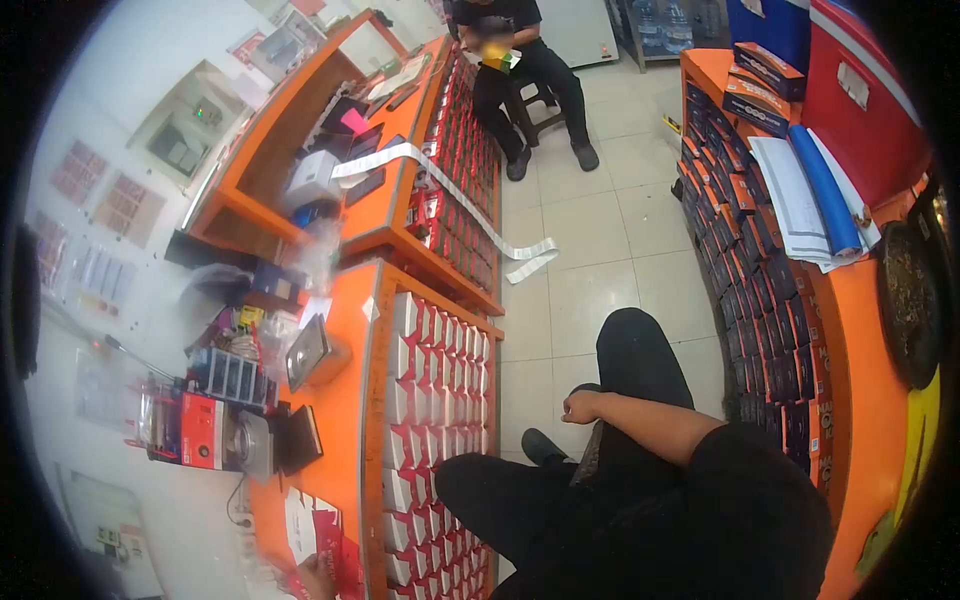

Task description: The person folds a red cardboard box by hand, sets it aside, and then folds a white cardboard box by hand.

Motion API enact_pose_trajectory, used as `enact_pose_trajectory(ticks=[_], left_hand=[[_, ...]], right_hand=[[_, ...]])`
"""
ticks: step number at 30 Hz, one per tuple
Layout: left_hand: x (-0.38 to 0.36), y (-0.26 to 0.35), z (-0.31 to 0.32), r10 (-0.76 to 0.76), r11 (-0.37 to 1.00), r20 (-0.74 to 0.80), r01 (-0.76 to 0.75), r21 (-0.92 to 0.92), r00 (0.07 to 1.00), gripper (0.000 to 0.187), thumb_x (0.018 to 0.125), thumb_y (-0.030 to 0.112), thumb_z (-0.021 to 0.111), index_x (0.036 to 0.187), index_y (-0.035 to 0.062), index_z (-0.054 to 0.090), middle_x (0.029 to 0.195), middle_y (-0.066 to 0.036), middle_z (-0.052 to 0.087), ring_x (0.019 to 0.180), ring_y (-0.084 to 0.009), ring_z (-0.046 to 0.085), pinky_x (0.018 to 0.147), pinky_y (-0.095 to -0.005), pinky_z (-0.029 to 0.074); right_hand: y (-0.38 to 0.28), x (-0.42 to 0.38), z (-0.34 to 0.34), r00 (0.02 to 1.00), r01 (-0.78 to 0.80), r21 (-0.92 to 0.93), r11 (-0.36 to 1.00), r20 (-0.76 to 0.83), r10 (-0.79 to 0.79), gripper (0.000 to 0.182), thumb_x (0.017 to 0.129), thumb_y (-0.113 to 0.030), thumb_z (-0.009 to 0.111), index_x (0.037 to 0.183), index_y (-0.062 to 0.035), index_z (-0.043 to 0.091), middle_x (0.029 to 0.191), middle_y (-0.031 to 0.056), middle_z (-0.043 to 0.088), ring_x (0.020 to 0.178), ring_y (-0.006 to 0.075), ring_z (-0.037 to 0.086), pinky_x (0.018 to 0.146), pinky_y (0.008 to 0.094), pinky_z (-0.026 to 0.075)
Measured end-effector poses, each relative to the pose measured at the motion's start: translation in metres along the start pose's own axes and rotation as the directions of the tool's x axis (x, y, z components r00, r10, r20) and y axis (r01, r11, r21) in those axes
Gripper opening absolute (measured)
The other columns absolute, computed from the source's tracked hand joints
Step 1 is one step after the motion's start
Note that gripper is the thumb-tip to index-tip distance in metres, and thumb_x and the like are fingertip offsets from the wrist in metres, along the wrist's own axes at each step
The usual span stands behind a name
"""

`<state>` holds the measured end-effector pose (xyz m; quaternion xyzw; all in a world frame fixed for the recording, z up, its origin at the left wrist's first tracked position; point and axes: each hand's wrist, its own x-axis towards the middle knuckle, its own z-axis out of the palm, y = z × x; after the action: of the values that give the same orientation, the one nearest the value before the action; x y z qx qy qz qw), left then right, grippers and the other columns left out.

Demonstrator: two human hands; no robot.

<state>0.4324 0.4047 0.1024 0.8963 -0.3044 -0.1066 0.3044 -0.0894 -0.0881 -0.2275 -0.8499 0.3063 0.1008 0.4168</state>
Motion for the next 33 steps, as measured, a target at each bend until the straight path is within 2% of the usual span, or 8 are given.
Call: enact_pose_trajectory(ticks=[5,11,13,18,21,25,29,33], left_hand=[[0.002,0.034,0.003,0.259,0.8,0.051,-0.244,0.548,0.964,0.039,0.097,0.02,0.06,0.063,0.0017,0.054,0.059,0.003,0.051,0.057,-0.0104,0.035,0.049,-0.0338,0.031],[-0.006,0.066,0.017,-0.278,0.92,0.09,0.292,-0.261,0.956,0.035,0.101,0.023,0.055,0.079,-0.0015,0.068,0.072,-0.001,0.063,0.062,-0.0133,0.052,0.057,-0.0307,0.044],[0.012,0.014,-0.002,-0.21,0.905,0.224,0.276,-0.325,0.952,0.028,0.1,0.019,0.054,0.1,-0.0038,0.071,0.083,-0.004,0.068,0.071,-0.0142,0.061,0.064,-0.0298,0.05],[-0.004,0.092,0.024,0.123,0.928,0.05,-0.133,0.348,0.991,0.026,0.091,0.018,0.062,0.099,-0.0059,0.071,0.085,-0.018,0.072,0.079,-0.0235,0.069,0.071,-0.0329,0.053],[-0.009,0.106,0.023,0.095,0.83,-0.163,0.012,0.558,0.982,0.024,0.087,0.015,0.062,0.097,-0.0055,0.071,0.088,-0.021,0.072,0.086,-0.0287,0.07,0.072,-0.0337,0.054],[-0.034,0.108,-0.009,0.357,0.783,-0.614,0.132,0.607,0.704,0.023,0.084,0.008,0.061,0.102,-0.0029,0.07,0.096,-0.02,0.072,0.085,-0.0286,0.069,0.071,-0.0351,0.054],[-0.075,0.186,0.008,0.387,0.914,-0.84,-0.039,0.404,0.38,0.02,0.081,0.002,0.063,0.099,-0.0011,0.07,0.098,-0.02,0.072,0.082,-0.0279,0.069,0.068,-0.0346,0.054],[-0.094,0.275,0.124,0.369,0.885,-0.672,-0.464,0.042,0.642,0.02,0.078,-0.003,0.064,0.096,0.0008,0.07,0.099,-0.019,0.072,0.078,-0.0272,0.069,0.066,-0.0342,0.053]], right_hand=[[0.005,0.009,0.006,0.999,0.029,-0.017,0.999,0.015,-0.029,0.049,0.092,-0.05,0.058,0.113,-0.0075,0.069,0.105,0.0194,0.071,0.102,0.0375,0.066,0.09,0.0463,0.051],[0.0,0.007,0.003,0.999,0.03,-0.027,0.999,0.044,-0.029,0.05,0.093,-0.05,0.057,0.116,-0.0074,0.068,0.108,0.0207,0.07,0.104,0.0381,0.065,0.092,0.047,0.05],[-0.001,0.006,0.002,0.999,0.028,-0.026,0.999,0.039,-0.027,0.05,0.093,-0.05,0.057,0.116,-0.0074,0.068,0.108,0.0208,0.07,0.105,0.0381,0.065,0.092,0.0472,0.05],[-0.005,0.003,-0.002,0.998,0.003,0.0,1.0,0.061,-0.003,0.049,0.093,-0.049,0.057,0.116,-0.0072,0.068,0.108,0.0202,0.07,0.106,0.0376,0.065,0.094,0.0474,0.049],[-0.007,0.001,-0.005,0.998,0.032,-0.012,0.999,0.057,-0.031,0.047,0.093,-0.047,0.058,0.116,-0.0067,0.067,0.107,0.0199,0.071,0.105,0.0369,0.066,0.091,0.0467,0.051],[-0.053,-0.033,-0.043,0.993,0.116,0.063,0.991,-0.013,-0.116,0.041,0.094,-0.039,0.06,0.116,-0.0049,0.066,0.109,0.0187,0.07,0.103,0.035,0.067,0.087,0.0443,0.053],[-0.155,-0.079,-0.082,0.858,0.51,0.492,0.705,-0.238,-0.455,0.042,0.093,-0.03,0.07,0.123,-0.003,0.061,0.119,0.0144,0.065,0.106,0.0265,0.067,0.088,0.0415,0.054],[-0.265,-0.127,-0.112,0.664,0.592,0.767,0.247,-0.29,-0.689,0.103,0.085,-0.035,0.08,0.158,-0.0106,0.011,0.157,0.018,0.027,0.143,0.0307,0.035,0.114,0.0455,0.035]])
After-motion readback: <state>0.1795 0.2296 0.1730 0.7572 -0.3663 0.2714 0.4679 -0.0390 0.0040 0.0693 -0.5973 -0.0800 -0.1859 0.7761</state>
